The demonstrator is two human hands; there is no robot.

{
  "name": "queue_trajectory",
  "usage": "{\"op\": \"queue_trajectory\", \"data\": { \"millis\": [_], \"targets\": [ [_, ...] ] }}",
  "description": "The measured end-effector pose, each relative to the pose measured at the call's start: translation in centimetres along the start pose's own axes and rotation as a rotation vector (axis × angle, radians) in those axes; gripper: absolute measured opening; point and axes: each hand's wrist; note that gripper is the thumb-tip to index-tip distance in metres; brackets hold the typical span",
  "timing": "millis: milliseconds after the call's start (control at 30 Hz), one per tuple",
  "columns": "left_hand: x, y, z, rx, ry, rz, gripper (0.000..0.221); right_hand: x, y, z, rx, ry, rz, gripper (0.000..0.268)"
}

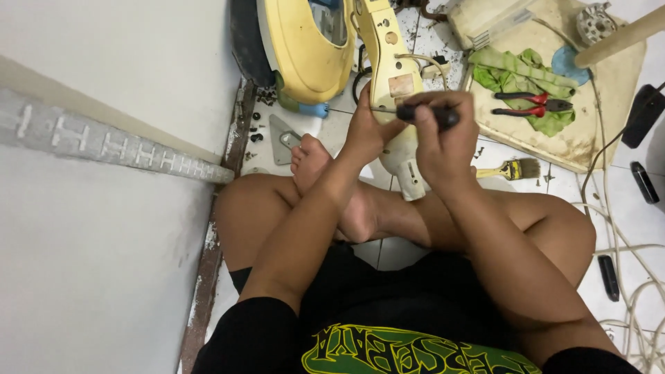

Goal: Reassembling the internal parts and outer casing of a handheld fan using a screwdriver.

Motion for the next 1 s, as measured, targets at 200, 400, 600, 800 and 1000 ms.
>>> {"op": "queue_trajectory", "data": {
  "millis": [200, 400, 600, 800, 1000],
  "targets": [
    [-0.2, 0.0, -1.1, 0.18, -0.048, -0.086, 0.083, -3.5, 4.6, -0.6, 0.381, 0.769, 0.224, 0.009],
    [-0.2, -0.2, 0.3, 0.12, -0.057, -0.132, 0.086, -6.5, 9.7, -3.2, 0.593, 0.578, 0.06, 0.036],
    [-0.1, -0.4, 0.4, 0.186, -0.081, -0.157, 0.085, -7.7, 12.3, -0.4, 0.636, 0.183, -0.487, 0.016],
    [-0.3, 0.2, 0.1, 0.174, -0.048, -0.168, 0.089, -6.4, 15.4, 1.0, 0.648, -0.359, -0.629, 0.019],
    [-1.0, 0.2, -0.8, 0.213, -0.219, -0.222, 0.095, -5.7, 15.7, 6.1, 0.632, 0.1, -0.694, 0.023]
  ]
}}
Point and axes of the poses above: each hand's wrist, its own y-axis towards the middle knuckle, its own x-axis out of the palm, z = x × y, and after that the axes turned 13 degrees about -z, right-handed
